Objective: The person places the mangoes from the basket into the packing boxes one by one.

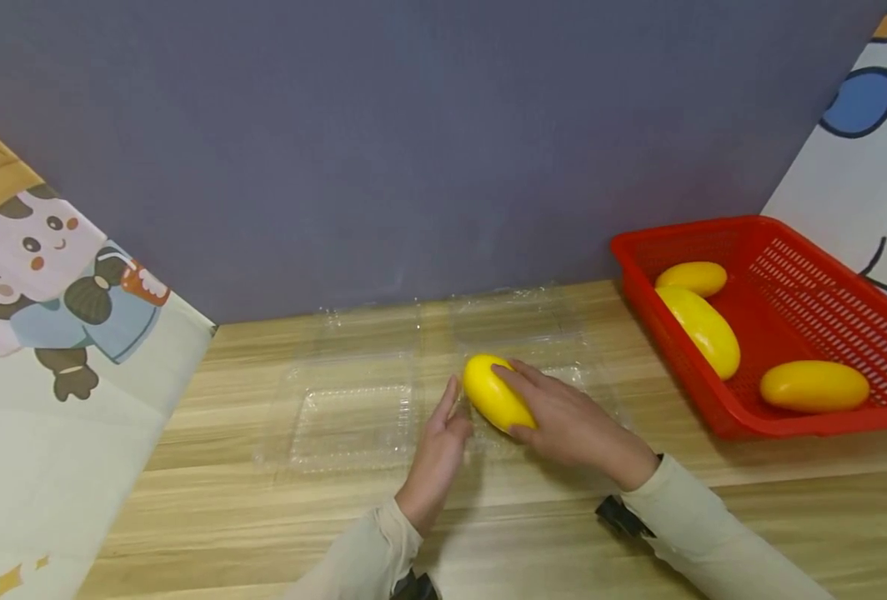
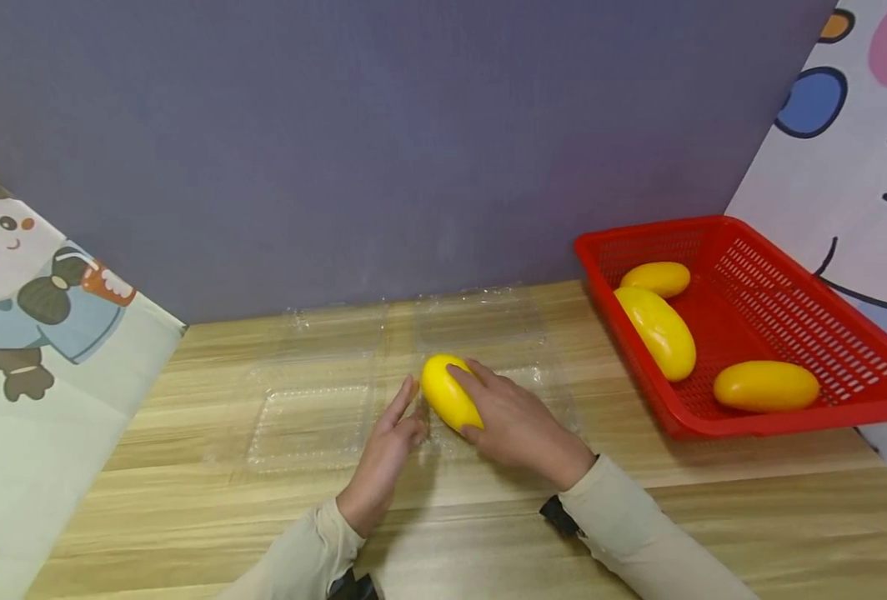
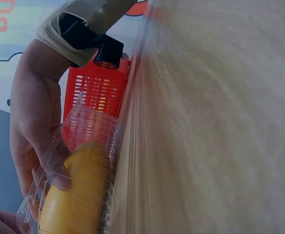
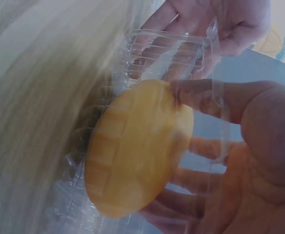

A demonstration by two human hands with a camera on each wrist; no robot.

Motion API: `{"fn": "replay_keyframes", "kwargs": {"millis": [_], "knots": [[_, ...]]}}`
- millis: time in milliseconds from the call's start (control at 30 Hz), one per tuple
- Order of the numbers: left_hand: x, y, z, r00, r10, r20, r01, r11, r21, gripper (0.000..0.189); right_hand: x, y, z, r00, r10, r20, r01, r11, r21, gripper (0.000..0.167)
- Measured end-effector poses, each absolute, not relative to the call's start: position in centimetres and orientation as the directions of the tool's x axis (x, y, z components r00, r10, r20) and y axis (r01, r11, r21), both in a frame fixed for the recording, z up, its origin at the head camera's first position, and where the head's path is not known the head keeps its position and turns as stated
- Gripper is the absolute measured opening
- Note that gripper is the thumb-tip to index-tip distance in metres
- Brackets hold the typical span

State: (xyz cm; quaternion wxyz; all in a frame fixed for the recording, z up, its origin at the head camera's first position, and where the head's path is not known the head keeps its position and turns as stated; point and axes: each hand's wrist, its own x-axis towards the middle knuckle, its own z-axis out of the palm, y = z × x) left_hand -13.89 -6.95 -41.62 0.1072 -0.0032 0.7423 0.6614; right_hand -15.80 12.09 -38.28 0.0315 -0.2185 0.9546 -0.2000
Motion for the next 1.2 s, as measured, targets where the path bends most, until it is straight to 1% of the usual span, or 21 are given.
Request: {"fn": "replay_keyframes", "kwargs": {"millis": [200,400,700,1200], "knots": [[-13.9,-7.05,-41.61,-0.976,0.144,-0.161,-0.144,0.121,0.982,0.064,-15.9,12.04,-38.3,-0.902,-0.429,0.034,-0.407,0.825,-0.391,0.078],[-13.79,-7.15,-41.55,-0.975,0.145,-0.17,-0.155,0.109,0.982,0.065,-15.83,11.89,-38.22,-0.904,-0.428,0.027,-0.402,0.825,-0.398,0.078],[-13.96,-6.98,-41.62,-0.975,0.144,-0.169,-0.155,0.101,0.983,0.062,-15.82,11.83,-38.22,-0.916,-0.401,0.031,-0.38,0.838,-0.391,0.078],[-13.81,-6.77,-41.59,-0.978,0.13,-0.16,-0.146,0.114,0.983,0.059,-15.62,11.79,-38.43,-0.921,-0.387,0.045,-0.373,0.844,-0.386,0.079]]}}
